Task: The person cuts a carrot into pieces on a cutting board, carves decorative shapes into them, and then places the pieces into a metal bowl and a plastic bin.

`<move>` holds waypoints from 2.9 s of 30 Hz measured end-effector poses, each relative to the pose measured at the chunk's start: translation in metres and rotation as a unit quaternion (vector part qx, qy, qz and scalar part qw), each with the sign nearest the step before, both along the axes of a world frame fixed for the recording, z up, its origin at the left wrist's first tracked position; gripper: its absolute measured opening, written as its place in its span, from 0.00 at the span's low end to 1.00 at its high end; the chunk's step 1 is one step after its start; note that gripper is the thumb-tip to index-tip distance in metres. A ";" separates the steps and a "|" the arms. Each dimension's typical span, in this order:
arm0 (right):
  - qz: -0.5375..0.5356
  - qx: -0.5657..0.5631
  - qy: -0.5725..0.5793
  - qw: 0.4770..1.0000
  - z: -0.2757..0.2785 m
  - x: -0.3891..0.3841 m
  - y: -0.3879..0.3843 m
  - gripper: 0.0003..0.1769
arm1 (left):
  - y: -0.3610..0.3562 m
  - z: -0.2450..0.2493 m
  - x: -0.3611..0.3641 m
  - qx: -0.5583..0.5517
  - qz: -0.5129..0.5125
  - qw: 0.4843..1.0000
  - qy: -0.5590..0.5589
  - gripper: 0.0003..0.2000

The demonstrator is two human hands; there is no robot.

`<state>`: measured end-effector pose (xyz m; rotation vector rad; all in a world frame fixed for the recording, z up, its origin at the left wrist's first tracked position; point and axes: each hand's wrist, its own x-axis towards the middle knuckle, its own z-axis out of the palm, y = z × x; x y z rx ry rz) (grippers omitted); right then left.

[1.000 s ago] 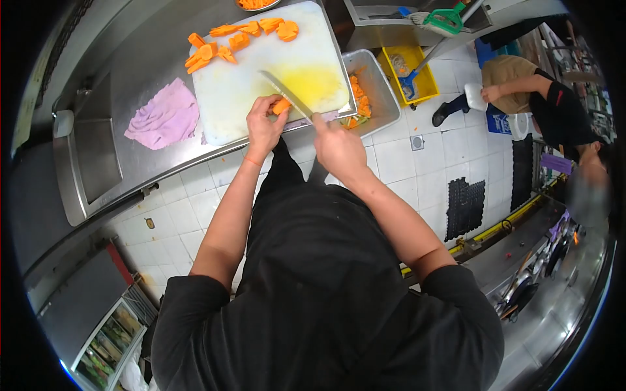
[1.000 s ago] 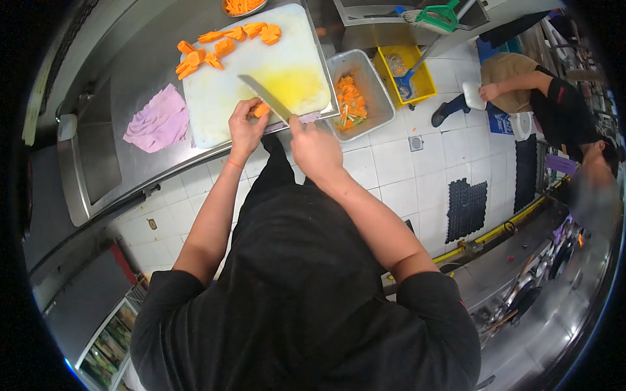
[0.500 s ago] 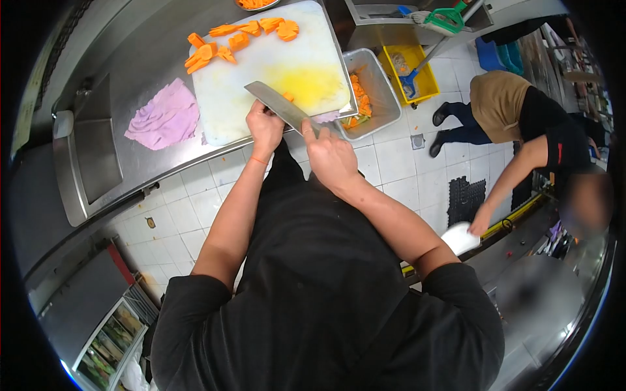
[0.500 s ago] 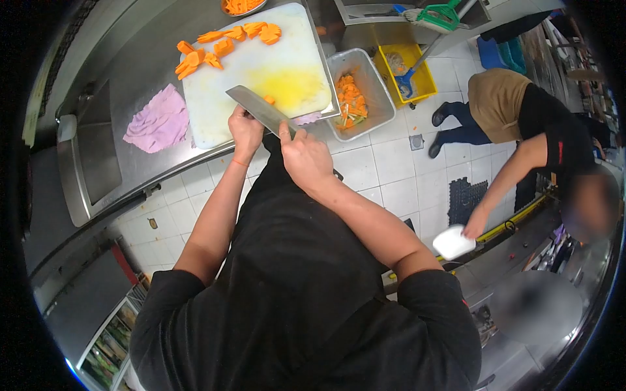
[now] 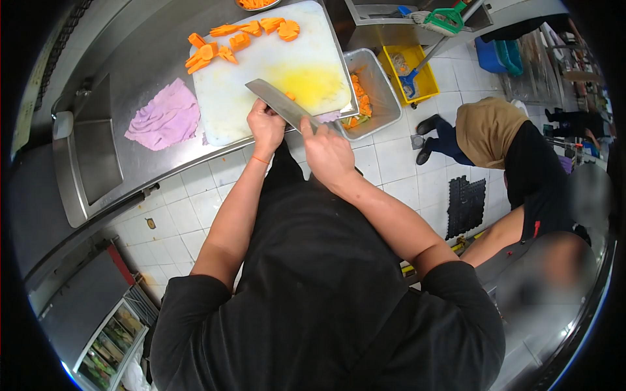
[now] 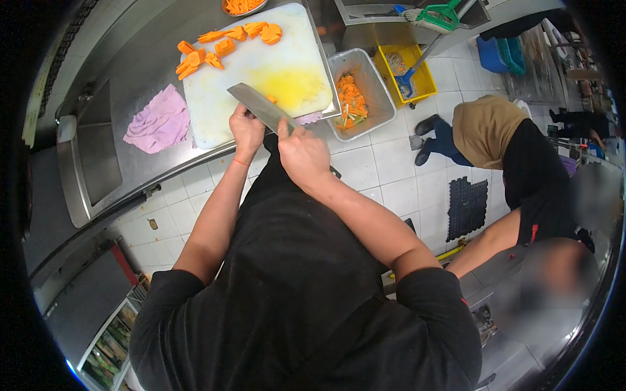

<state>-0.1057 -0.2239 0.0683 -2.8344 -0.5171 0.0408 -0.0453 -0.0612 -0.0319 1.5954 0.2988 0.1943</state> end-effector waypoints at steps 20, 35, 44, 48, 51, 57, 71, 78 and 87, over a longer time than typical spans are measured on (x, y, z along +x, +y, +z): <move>-0.007 -0.017 -0.057 0.998 -0.018 0.013 0.016 0.25 | 0.002 0.001 -0.002 -0.012 -0.021 1.000 -0.014 0.12; -0.074 0.222 0.052 0.971 -0.027 0.036 -0.035 0.12 | 0.013 -0.010 0.004 0.097 -0.058 0.993 -0.045 0.18; -0.269 0.416 0.381 0.781 -0.070 0.039 -0.123 0.25 | 0.026 0.028 0.006 0.267 -0.153 0.948 -0.084 0.13; -0.326 0.371 0.216 0.842 -0.067 0.038 -0.128 0.25 | 0.028 0.026 0.007 0.269 -0.157 0.946 -0.090 0.13; -0.261 0.377 0.117 0.881 -0.052 0.038 -0.121 0.22 | 0.028 0.028 0.006 0.257 -0.170 0.948 -0.080 0.13; -0.132 0.307 0.282 0.900 -0.039 0.020 -0.079 0.24 | 0.029 0.024 0.002 0.283 -0.190 0.935 -0.098 0.14; -0.098 0.175 0.267 0.943 0.012 0.009 -0.026 0.18 | 0.028 0.015 0.001 0.283 -0.174 0.935 -0.126 0.15; -0.094 0.144 0.272 0.947 0.023 0.008 -0.024 0.27 | 0.027 0.018 0.000 0.289 -0.174 0.934 -0.121 0.15; -0.085 0.125 0.282 0.947 0.021 0.007 -0.025 0.27 | 0.028 0.018 0.002 0.286 -0.179 0.935 -0.110 0.14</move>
